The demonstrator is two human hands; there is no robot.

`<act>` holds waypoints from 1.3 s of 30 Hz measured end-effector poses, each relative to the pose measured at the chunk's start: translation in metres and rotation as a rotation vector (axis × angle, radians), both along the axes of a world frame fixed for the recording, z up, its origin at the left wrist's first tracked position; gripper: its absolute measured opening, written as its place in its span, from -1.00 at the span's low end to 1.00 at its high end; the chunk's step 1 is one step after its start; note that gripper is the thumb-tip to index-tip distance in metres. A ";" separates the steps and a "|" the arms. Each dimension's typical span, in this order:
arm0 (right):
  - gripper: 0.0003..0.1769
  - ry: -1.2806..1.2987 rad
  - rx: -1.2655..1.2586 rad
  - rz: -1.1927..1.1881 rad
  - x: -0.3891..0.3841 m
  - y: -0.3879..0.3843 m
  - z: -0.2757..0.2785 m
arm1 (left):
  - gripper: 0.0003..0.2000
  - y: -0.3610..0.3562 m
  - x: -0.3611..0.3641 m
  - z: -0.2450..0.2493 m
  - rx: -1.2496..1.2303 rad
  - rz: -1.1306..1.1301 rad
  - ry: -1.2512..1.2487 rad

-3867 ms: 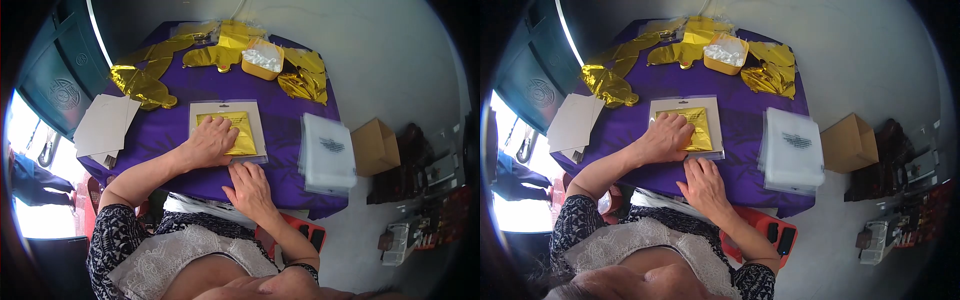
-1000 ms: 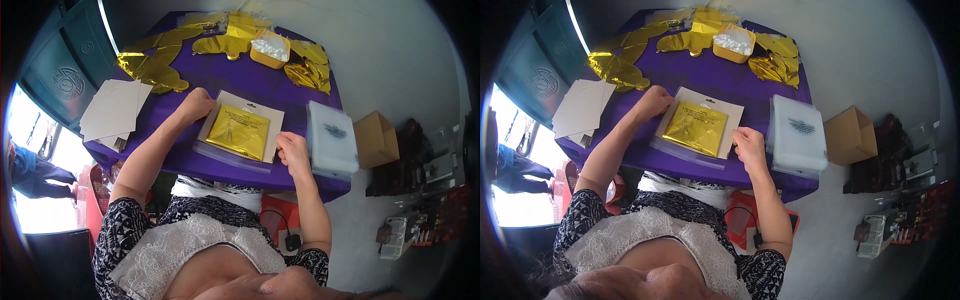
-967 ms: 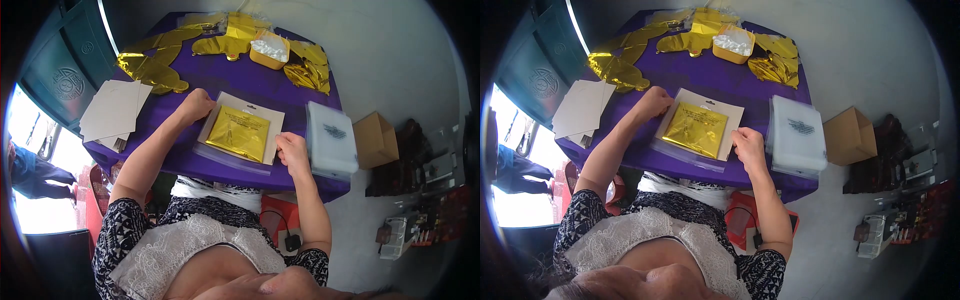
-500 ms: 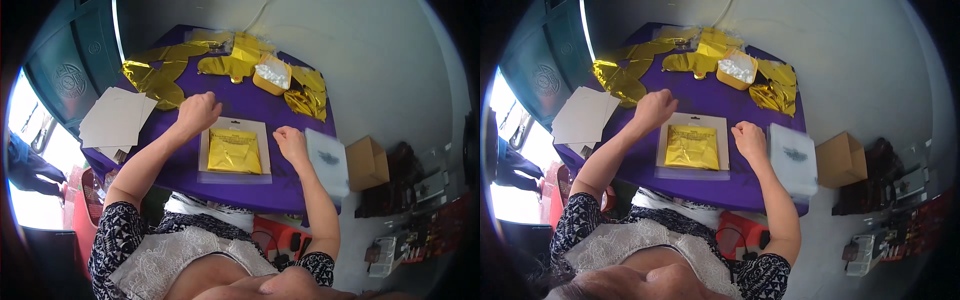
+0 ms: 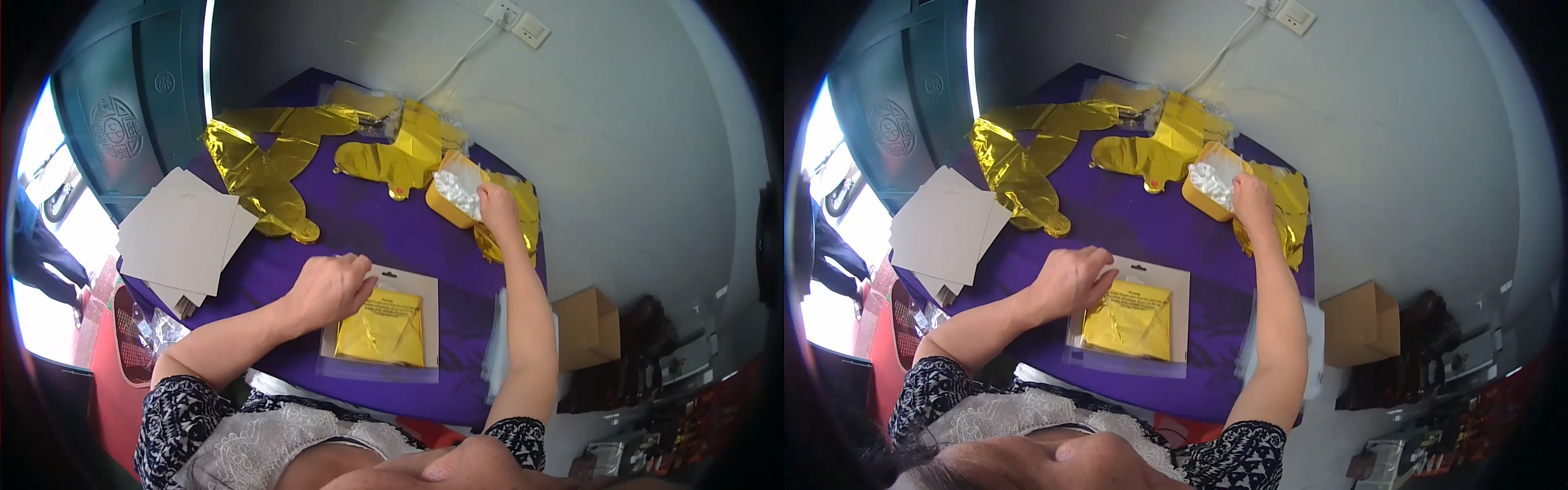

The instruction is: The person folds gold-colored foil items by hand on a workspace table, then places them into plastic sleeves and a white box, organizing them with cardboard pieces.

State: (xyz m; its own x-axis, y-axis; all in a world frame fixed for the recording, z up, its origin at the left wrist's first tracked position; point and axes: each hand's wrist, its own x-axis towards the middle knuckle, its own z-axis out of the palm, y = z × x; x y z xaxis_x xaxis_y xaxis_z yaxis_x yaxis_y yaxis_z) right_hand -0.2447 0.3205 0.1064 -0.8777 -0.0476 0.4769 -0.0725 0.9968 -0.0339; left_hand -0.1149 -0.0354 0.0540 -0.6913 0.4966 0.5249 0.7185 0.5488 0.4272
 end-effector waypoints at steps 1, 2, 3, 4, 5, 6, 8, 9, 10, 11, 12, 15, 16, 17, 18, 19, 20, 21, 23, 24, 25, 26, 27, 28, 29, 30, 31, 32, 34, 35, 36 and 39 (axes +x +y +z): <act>-0.79 -0.002 0.024 0.028 -0.012 0.002 0.001 | -0.81 0.000 0.002 0.004 -0.025 -0.006 -0.013; -0.79 0.007 0.052 0.056 -0.026 0.003 0.001 | -0.81 -0.001 0.003 0.004 -0.045 -0.011 -0.015; -0.79 0.017 0.078 0.084 -0.038 0.000 0.003 | -0.79 -0.001 0.003 0.002 -0.041 -0.020 -0.020; -0.80 -0.004 0.125 0.080 -0.050 -0.003 0.003 | -0.79 -0.001 0.003 0.001 -0.047 -0.021 -0.030; -0.81 -0.026 0.169 0.076 -0.061 -0.006 0.003 | -0.79 -0.002 0.004 0.003 -0.055 -0.022 -0.042; -0.81 -0.049 0.213 0.071 -0.069 -0.011 0.005 | -0.79 -0.002 0.005 0.004 -0.064 -0.024 -0.054; -0.81 -0.061 0.316 0.106 -0.080 -0.018 0.004 | -0.78 -0.002 0.004 0.008 -0.054 -0.030 -0.057; -0.82 -0.067 0.370 0.122 -0.084 -0.021 0.002 | -0.78 -0.002 0.005 0.009 -0.055 -0.033 -0.064; -0.82 -0.079 0.411 0.149 -0.093 -0.018 -0.002 | -0.78 -0.003 0.005 0.009 -0.056 -0.038 -0.074; -0.82 -0.091 0.453 0.174 -0.102 -0.011 -0.007 | -0.78 -0.003 0.006 0.010 -0.059 -0.039 -0.076; -0.82 -0.103 0.496 0.199 -0.104 -0.012 -0.008 | -0.78 -0.003 0.006 0.010 -0.062 -0.041 -0.078; -0.83 -0.089 0.537 0.237 -0.099 -0.013 -0.006 | -0.77 -0.003 0.005 0.010 -0.069 -0.046 -0.091; -0.84 -0.061 0.508 0.253 -0.097 -0.012 -0.006 | -0.77 -0.003 0.006 0.010 -0.070 -0.049 -0.095; -0.85 -0.032 0.478 0.267 -0.095 -0.011 -0.007 | -0.77 -0.003 0.006 0.009 -0.075 -0.047 -0.103; -0.86 0.000 0.447 0.279 -0.095 -0.010 -0.008 | -0.77 -0.004 0.005 0.008 -0.082 -0.045 -0.109; -0.84 -0.007 0.378 0.219 -0.095 -0.009 -0.009 | -0.76 -0.004 0.005 0.008 -0.088 -0.042 -0.114; -0.81 -0.014 0.309 0.160 -0.095 -0.009 -0.011 | -0.76 -0.004 0.006 0.009 -0.089 -0.049 -0.111; -0.77 -0.021 0.240 0.102 -0.091 -0.015 -0.007 | -0.76 -0.003 0.007 0.010 -0.091 -0.054 -0.109; -0.66 -0.121 0.029 -0.165 -0.088 -0.029 0.003 | -0.76 -0.003 0.007 0.011 -0.095 -0.061 -0.105; -0.60 -0.170 -0.077 -0.295 -0.086 -0.036 0.009 | -0.76 -0.003 0.006 0.010 -0.098 -0.063 -0.105; -0.56 -0.180 -0.118 -0.334 -0.087 -0.038 0.011 | -0.77 -0.004 0.007 0.010 -0.101 -0.064 -0.106; -0.51 -0.190 -0.160 -0.373 -0.089 -0.040 0.010 | -0.77 -0.005 0.007 0.010 -0.102 -0.059 -0.104; -0.47 -0.201 -0.201 -0.412 -0.091 -0.041 0.010 | -0.77 -0.005 0.007 0.011 -0.103 -0.055 -0.102; -0.46 -0.196 -0.220 -0.427 -0.095 -0.041 0.006 | -0.77 -0.005 0.006 0.011 -0.103 -0.049 -0.101; -0.45 -0.192 -0.239 -0.441 -0.100 -0.039 -0.001 | -0.77 -0.006 0.006 0.011 -0.101 -0.048 -0.098; -0.44 -0.190 -0.258 -0.456 -0.100 -0.043 -0.002 | -0.77 -0.006 0.005 0.011 -0.097 -0.049 -0.097; -0.43 -0.203 -0.267 -0.461 -0.099 -0.045 -0.002 | -0.78 -0.006 0.005 0.011 -0.094 -0.051 -0.097; -0.42 -0.215 -0.274 -0.466 -0.098 -0.047 0.000 | -0.78 -0.007 0.005 0.010 -0.092 -0.050 -0.101; -0.42 -0.232 -0.299 -0.471 -0.098 -0.049 0.002 | -0.78 -0.007 0.005 0.009 -0.093 -0.051 -0.110; -0.43 -0.238 -0.315 -0.471 -0.099 -0.046 0.002 | -0.78 -0.007 0.005 0.009 -0.097 -0.048 -0.111; -0.43 -0.243 -0.332 -0.474 -0.096 -0.047 0.004 | -0.78 -0.007 0.005 0.010 -0.101 -0.048 -0.111; -0.49 -0.287 -0.313 -0.486 -0.087 -0.050 0.015 | -0.78 -0.009 0.004 0.008 -0.100 -0.046 -0.100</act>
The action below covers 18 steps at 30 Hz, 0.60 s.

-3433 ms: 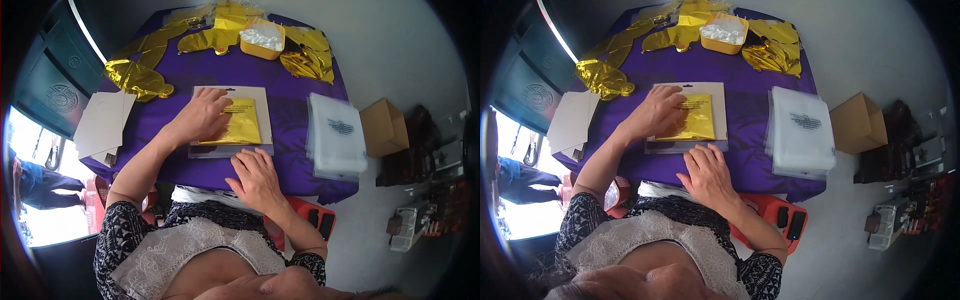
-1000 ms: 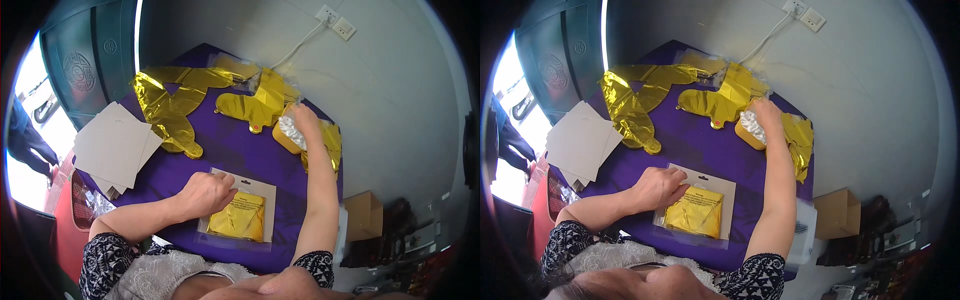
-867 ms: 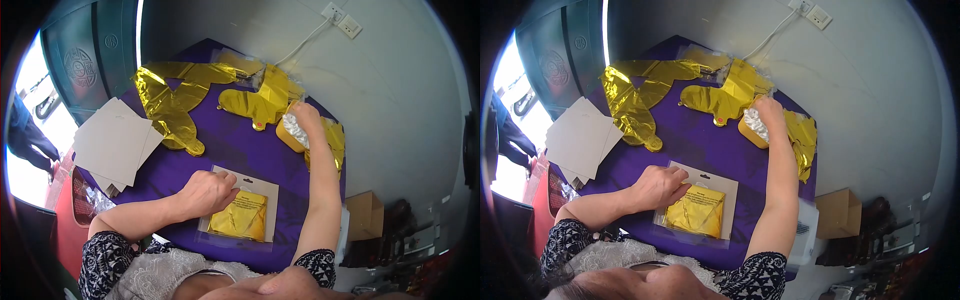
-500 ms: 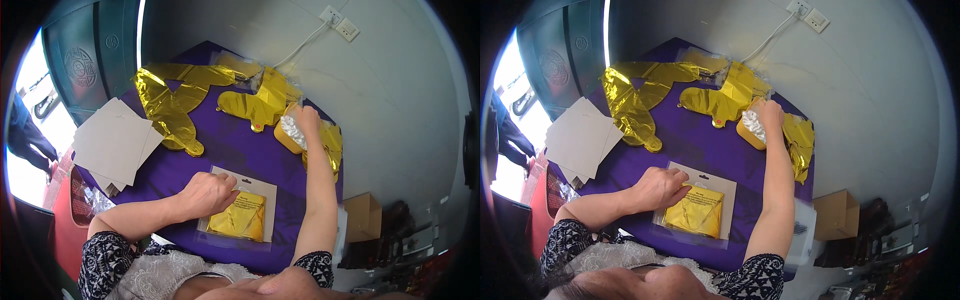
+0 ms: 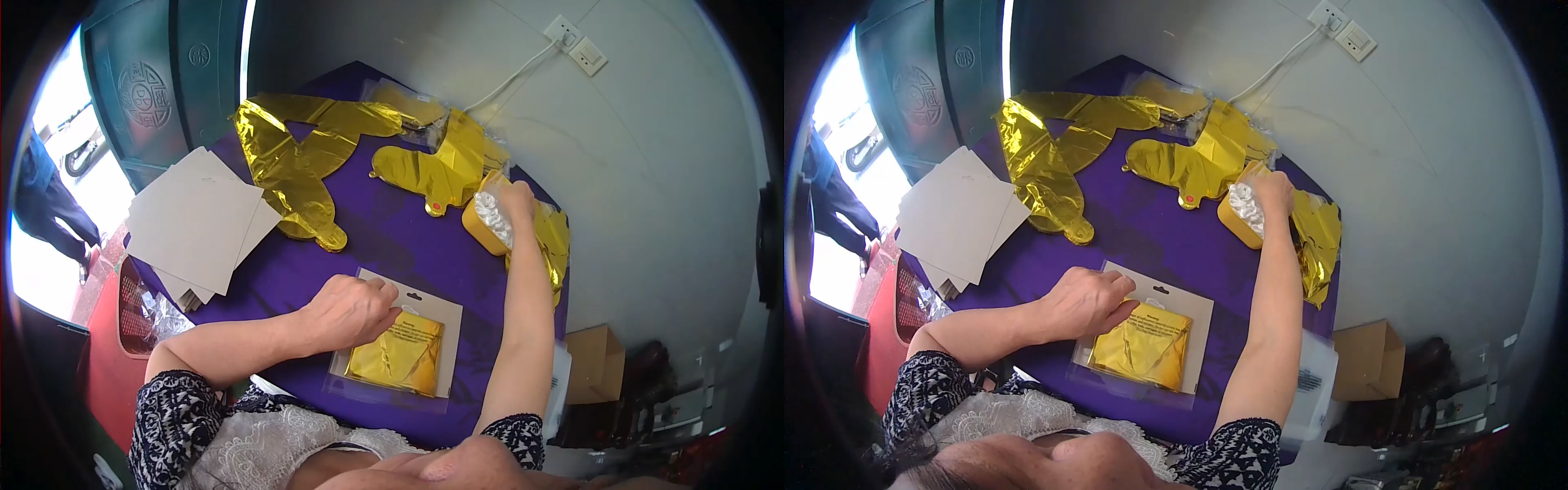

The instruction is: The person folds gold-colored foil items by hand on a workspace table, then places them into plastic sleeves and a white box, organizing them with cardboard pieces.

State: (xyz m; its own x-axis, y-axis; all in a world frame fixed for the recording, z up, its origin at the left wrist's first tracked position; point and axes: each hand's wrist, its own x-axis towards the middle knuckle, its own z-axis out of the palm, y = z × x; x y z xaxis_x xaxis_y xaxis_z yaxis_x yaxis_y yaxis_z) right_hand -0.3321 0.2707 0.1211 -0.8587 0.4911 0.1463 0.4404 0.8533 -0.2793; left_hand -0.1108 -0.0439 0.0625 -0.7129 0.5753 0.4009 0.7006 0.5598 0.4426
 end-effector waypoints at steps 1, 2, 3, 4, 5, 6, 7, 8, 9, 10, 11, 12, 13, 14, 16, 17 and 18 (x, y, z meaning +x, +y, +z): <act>-0.53 0.005 0.025 -0.007 0.001 0.002 0.000 | -0.78 0.001 -0.001 -0.002 0.003 -0.002 0.005; -0.56 0.012 0.051 -0.015 0.001 0.006 0.001 | -0.78 0.001 -0.001 -0.002 0.008 -0.003 0.010; -0.59 0.020 0.078 -0.023 0.005 0.008 0.004 | -0.78 0.001 -0.001 -0.003 0.014 -0.005 0.017; -0.62 0.015 0.117 -0.032 0.009 0.010 0.007 | -0.78 0.002 -0.001 -0.003 0.021 -0.007 0.025; -0.64 0.010 0.154 -0.041 0.014 0.011 0.011 | -0.79 0.002 -0.002 -0.003 0.041 -0.012 0.041; -0.65 0.004 0.188 -0.051 0.022 0.008 0.016 | -0.80 0.002 -0.002 -0.003 0.058 -0.017 0.056; -0.66 0.012 0.207 -0.034 0.032 0.006 0.021 | -0.80 0.001 -0.002 -0.003 0.073 -0.024 0.067; -0.67 0.017 0.222 -0.020 0.043 0.005 0.026 | -0.81 0.001 -0.004 -0.004 0.103 -0.030 0.107; -0.68 0.014 0.236 -0.011 0.058 0.005 0.028 | -0.81 0.003 -0.005 -0.006 0.134 -0.040 0.139; -0.68 0.028 0.270 0.071 0.070 0.012 0.026 | -0.82 0.004 -0.005 -0.007 0.164 -0.054 0.162; -0.72 0.089 0.319 0.095 0.085 0.018 0.021 | -0.82 0.004 -0.004 -0.004 0.167 -0.073 0.146; -0.74 0.121 0.339 0.194 0.110 0.020 0.021 | -0.82 0.005 -0.004 -0.002 0.207 -0.121 0.173; -0.75 0.151 0.351 0.293 0.137 0.020 0.023 | -0.80 0.006 -0.003 -0.002 0.247 -0.167 0.195; -0.76 0.188 0.285 0.333 0.168 0.013 0.025 | -0.79 0.006 0.000 0.000 0.249 -0.215 0.195; -0.78 0.304 0.174 0.421 0.236 -0.007 0.027 | -0.77 0.008 0.004 0.001 0.247 -0.318 0.206; -0.82 0.312 0.105 0.456 0.265 -0.011 0.022 | -0.76 0.010 0.009 0.001 0.224 -0.378 0.220; -0.85 0.327 0.037 0.496 0.295 -0.016 0.017 | -0.76 0.013 0.014 0.002 0.200 -0.433 0.243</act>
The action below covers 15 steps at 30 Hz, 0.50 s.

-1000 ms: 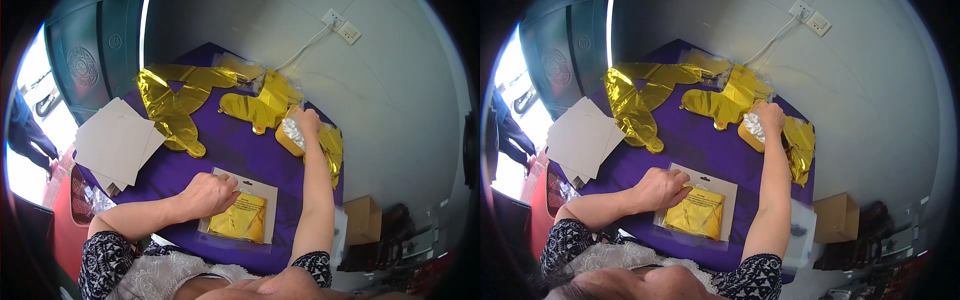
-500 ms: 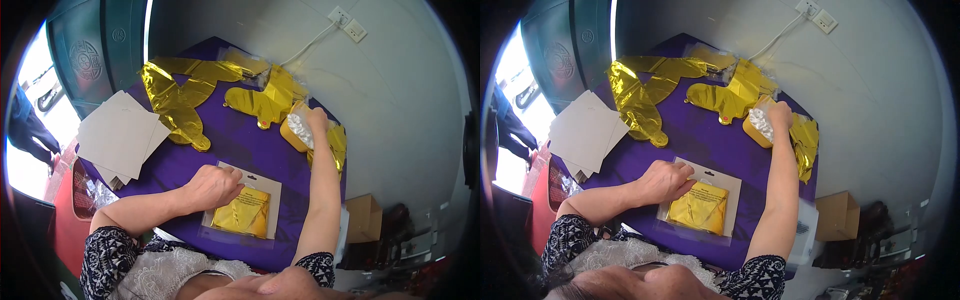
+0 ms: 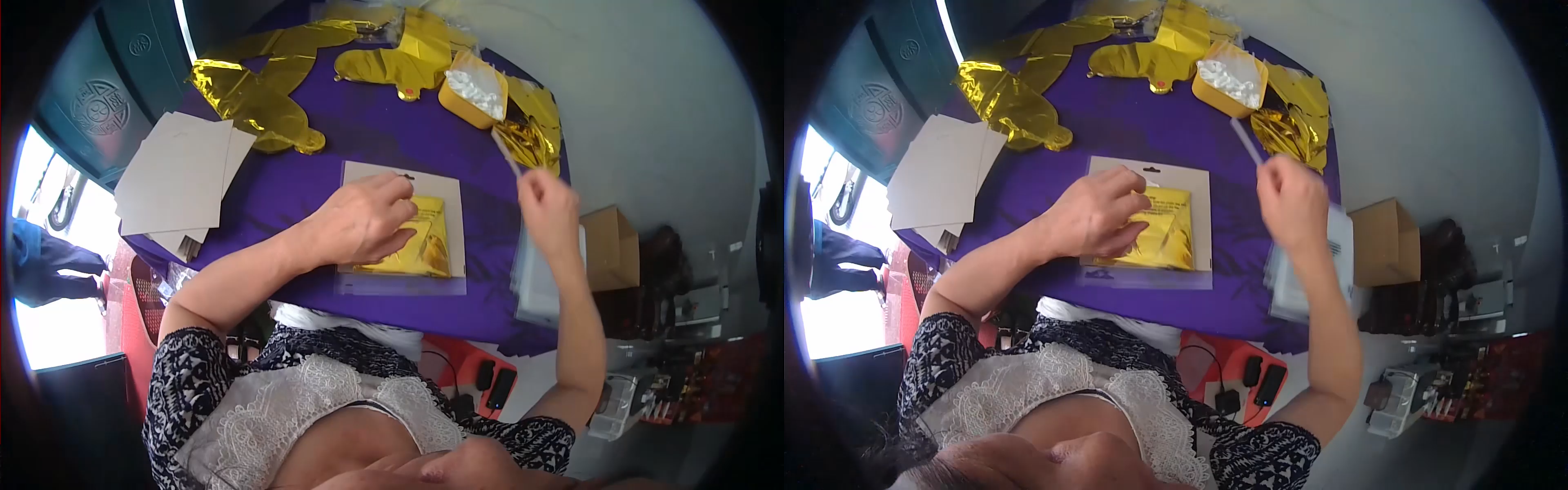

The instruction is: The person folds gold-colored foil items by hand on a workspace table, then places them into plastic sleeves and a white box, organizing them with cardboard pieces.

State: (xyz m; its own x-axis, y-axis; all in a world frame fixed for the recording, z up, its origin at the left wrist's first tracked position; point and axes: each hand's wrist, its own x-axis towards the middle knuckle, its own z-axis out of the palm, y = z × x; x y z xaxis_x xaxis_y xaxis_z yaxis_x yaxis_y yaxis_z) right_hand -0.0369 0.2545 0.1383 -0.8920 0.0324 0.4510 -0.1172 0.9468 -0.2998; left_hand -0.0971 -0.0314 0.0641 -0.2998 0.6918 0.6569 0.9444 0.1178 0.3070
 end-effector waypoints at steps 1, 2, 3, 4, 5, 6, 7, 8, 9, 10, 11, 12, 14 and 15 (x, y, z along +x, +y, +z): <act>-0.87 -0.048 -0.018 -0.012 0.030 -0.010 -0.003 | -0.76 0.002 0.005 0.001 -0.019 -0.048 0.034; -0.89 -0.093 -0.037 -0.025 0.058 -0.019 -0.006 | -0.72 0.004 0.009 -0.003 -0.094 -0.109 0.051; -0.91 -0.047 0.013 0.044 0.080 -0.022 -0.014 | -0.71 0.008 0.013 -0.004 -0.140 -0.132 0.072; -0.91 -0.069 0.026 0.056 0.100 -0.027 -0.019 | -0.70 0.013 0.017 -0.005 -0.187 -0.157 0.091; -0.88 -0.044 -0.010 0.085 0.117 -0.032 -0.025 | -0.68 0.017 0.022 -0.005 -0.236 -0.182 0.109; -0.86 -0.062 0.010 0.084 0.131 -0.036 -0.027 | -0.62 0.022 0.026 -0.006 -0.288 -0.172 0.110; -0.86 -0.087 0.005 0.081 0.143 -0.039 -0.031 | -0.62 0.026 0.028 -0.007 -0.325 -0.154 0.126; -0.85 -0.109 -0.003 0.079 0.153 -0.040 -0.035 | -0.61 0.030 0.030 -0.007 -0.363 -0.135 0.145; -0.85 -0.132 -0.011 0.076 0.162 -0.042 -0.039 | -0.60 0.033 0.031 -0.009 -0.403 -0.118 0.164; -0.84 -0.139 0.002 0.081 0.168 -0.044 -0.043 | -0.60 0.036 0.031 -0.011 -0.418 -0.101 0.155; -0.84 -0.135 0.008 0.098 0.171 -0.046 -0.047 | -0.60 0.039 0.031 -0.013 -0.434 -0.086 0.145; -0.83 -0.131 0.017 0.113 0.174 -0.047 -0.052 | -0.60 0.043 0.031 -0.016 -0.448 -0.073 0.135; -0.81 -0.139 0.061 0.128 0.176 -0.048 -0.058 | -0.62 0.046 0.031 -0.021 -0.437 -0.060 0.131; -0.81 -0.124 0.082 0.123 0.176 -0.048 -0.061 | -0.63 0.047 0.030 -0.022 -0.432 -0.055 0.132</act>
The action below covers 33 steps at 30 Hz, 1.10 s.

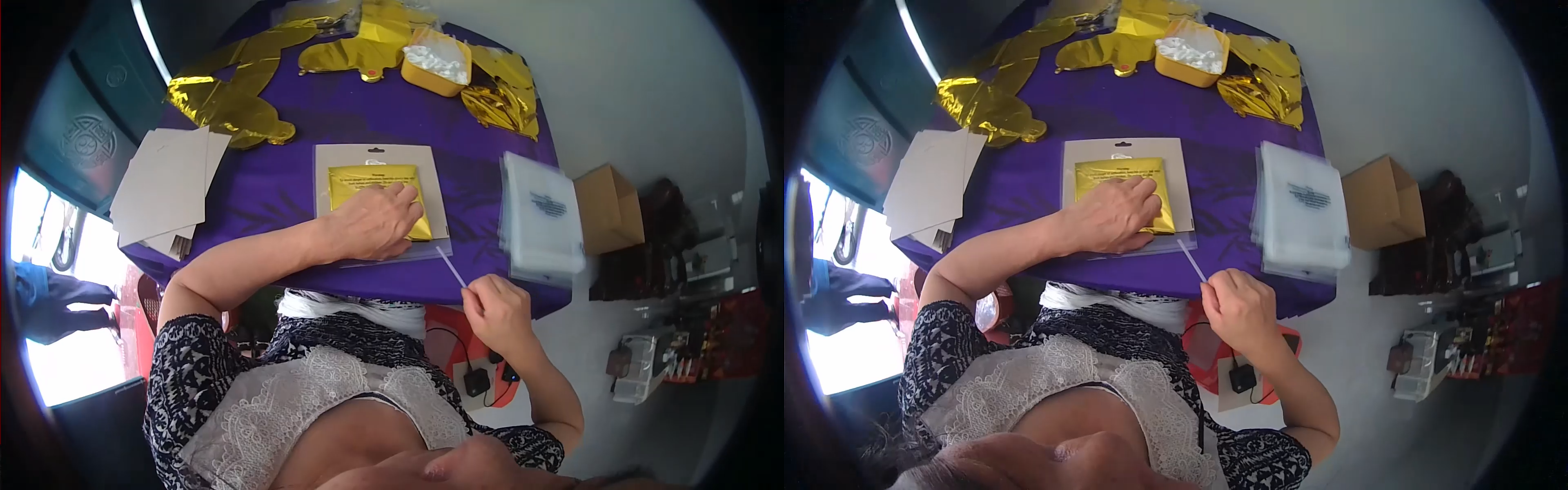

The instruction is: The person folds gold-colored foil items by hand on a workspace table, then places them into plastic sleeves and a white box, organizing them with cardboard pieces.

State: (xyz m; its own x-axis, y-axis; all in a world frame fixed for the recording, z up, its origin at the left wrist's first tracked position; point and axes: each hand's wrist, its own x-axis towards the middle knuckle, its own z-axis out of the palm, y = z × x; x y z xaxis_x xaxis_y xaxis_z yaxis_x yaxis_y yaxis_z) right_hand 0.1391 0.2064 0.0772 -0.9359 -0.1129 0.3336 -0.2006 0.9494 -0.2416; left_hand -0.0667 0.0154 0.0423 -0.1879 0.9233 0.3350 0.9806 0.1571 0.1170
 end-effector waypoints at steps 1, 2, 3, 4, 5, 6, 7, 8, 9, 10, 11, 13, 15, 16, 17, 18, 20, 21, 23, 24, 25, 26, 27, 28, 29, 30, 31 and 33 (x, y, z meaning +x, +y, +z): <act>-0.80 0.016 0.019 -0.002 -0.001 0.000 -0.005 | -0.64 0.001 0.000 -0.001 0.011 -0.001 0.002; -0.79 0.031 0.038 -0.003 -0.002 0.001 -0.010 | -0.64 0.001 0.001 -0.002 0.021 0.000 0.003; -0.78 0.048 0.042 0.007 -0.004 0.001 -0.013 | -0.65 0.001 0.001 -0.002 0.031 0.003 0.004; -0.77 0.054 0.048 -0.001 -0.005 0.001 -0.015 | -0.66 0.001 0.001 -0.002 0.033 0.002 0.002; -0.77 0.058 0.054 -0.008 -0.006 0.000 -0.017 | -0.66 0.001 0.002 -0.001 0.034 0.001 0.000; -0.77 0.063 0.060 -0.013 -0.008 -0.001 -0.020 | -0.67 0.000 0.001 -0.002 0.037 0.003 -0.002; -0.77 0.056 0.066 -0.017 -0.009 -0.001 -0.021 | -0.67 0.000 0.001 -0.002 0.045 0.000 -0.004; -0.77 0.049 0.073 -0.021 -0.010 -0.001 -0.022 | -0.67 0.001 0.001 -0.002 0.054 -0.003 -0.006; -0.77 0.041 0.080 -0.023 -0.012 -0.001 -0.023 | -0.67 0.000 0.000 -0.003 0.064 -0.004 -0.008; -0.77 0.046 0.078 -0.023 -0.013 -0.001 -0.024 | -0.67 0.000 0.000 -0.002 0.067 -0.006 -0.011; -0.77 0.051 0.076 -0.022 -0.014 -0.001 -0.026 | -0.66 0.000 0.000 -0.002 0.072 -0.007 -0.014; -0.77 0.055 0.075 -0.022 -0.017 -0.002 -0.028 | -0.66 -0.001 0.000 -0.001 0.072 -0.013 -0.028; -0.77 0.057 0.075 -0.021 -0.022 -0.003 -0.030 | -0.65 -0.001 -0.001 -0.001 0.067 -0.020 -0.046; -0.77 0.052 0.077 -0.024 -0.025 -0.003 -0.031 | -0.64 -0.002 -0.002 -0.001 0.068 -0.038 -0.049; -0.77 0.048 0.079 -0.026 -0.028 -0.003 -0.031 | -0.63 -0.003 -0.003 -0.002 0.069 -0.054 -0.052; -0.77 0.043 0.080 -0.028 -0.032 -0.003 -0.032 | -0.62 -0.004 -0.004 -0.002 0.069 -0.071 -0.055; -0.78 0.048 0.101 -0.027 -0.042 -0.003 -0.034 | -0.59 -0.006 -0.007 -0.005 0.085 -0.117 -0.092; -0.78 0.051 0.112 -0.025 -0.047 -0.002 -0.036 | -0.58 -0.006 -0.009 -0.007 0.094 -0.139 -0.110; -0.76 0.075 0.127 0.011 -0.057 0.003 -0.039 | -0.56 -0.008 -0.011 -0.011 0.094 -0.157 -0.130; -0.74 0.088 0.134 0.030 -0.062 0.005 -0.040 | -0.55 -0.009 -0.012 -0.011 0.094 -0.166 -0.139; -0.73 0.097 0.147 0.059 -0.068 0.008 -0.040 | -0.56 -0.009 -0.012 -0.011 0.090 -0.169 -0.144; -0.71 0.103 0.160 0.087 -0.073 0.011 -0.040 | -0.56 -0.010 -0.012 -0.010 0.086 -0.173 -0.151; -0.69 0.109 0.172 0.114 -0.079 0.014 -0.041 | -0.56 -0.010 -0.012 -0.011 0.081 -0.178 -0.160; -0.68 0.102 0.190 0.138 -0.083 0.018 -0.040 | -0.56 -0.010 -0.012 -0.012 0.077 -0.178 -0.153; -0.67 0.095 0.208 0.162 -0.088 0.021 -0.038 | -0.56 -0.010 -0.011 -0.012 0.074 -0.179 -0.146; -0.66 0.089 0.227 0.187 -0.092 0.024 -0.037 | -0.56 -0.010 -0.011 -0.013 0.072 -0.178 -0.139; -0.66 0.067 0.214 0.204 -0.094 0.027 -0.035 | -0.58 -0.009 -0.011 -0.012 0.077 -0.180 -0.140; -0.67 0.023 0.186 0.242 -0.097 0.032 -0.029 | -0.60 -0.010 -0.010 -0.010 0.085 -0.182 -0.144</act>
